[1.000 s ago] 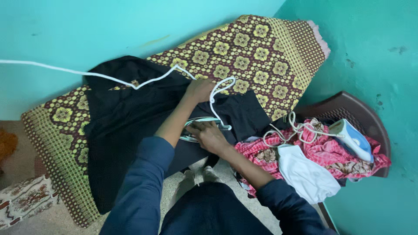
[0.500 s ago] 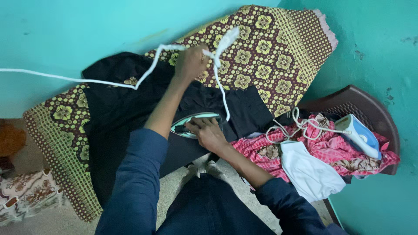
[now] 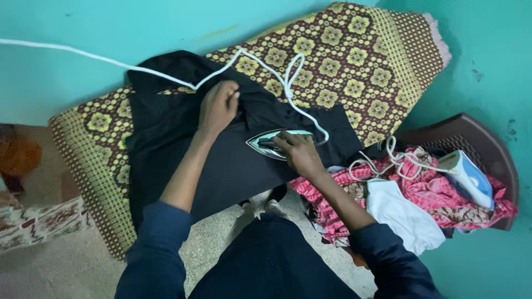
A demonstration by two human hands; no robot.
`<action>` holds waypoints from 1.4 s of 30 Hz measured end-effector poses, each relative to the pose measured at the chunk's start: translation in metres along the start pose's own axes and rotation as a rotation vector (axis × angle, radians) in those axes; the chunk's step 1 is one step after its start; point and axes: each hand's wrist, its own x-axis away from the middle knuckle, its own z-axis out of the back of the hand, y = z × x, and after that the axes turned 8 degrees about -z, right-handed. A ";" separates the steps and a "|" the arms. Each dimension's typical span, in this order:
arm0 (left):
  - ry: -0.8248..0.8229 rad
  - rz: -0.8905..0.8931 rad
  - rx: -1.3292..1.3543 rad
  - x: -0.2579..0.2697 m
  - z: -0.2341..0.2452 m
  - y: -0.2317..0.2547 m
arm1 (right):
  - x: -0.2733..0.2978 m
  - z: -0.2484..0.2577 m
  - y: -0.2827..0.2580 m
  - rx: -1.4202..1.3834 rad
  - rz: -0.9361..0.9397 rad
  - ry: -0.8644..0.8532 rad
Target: The person irons a black shirt on a patterned table using an electric iron. They smooth the fabric, iron different sections, and flip the shirt to iron the other side. The person adjusts the shirt's position multiple times to ensure even ironing.
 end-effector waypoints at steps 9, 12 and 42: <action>0.197 0.350 -0.474 0.153 0.077 -0.034 | -0.047 -0.039 -0.089 -0.081 0.213 0.046; 0.210 0.535 -0.737 0.198 0.099 -0.051 | -0.064 -0.055 -0.120 -0.091 0.284 0.042; 0.140 0.674 -0.626 0.311 0.170 -0.112 | -0.094 -0.093 -0.243 -0.107 0.431 -0.074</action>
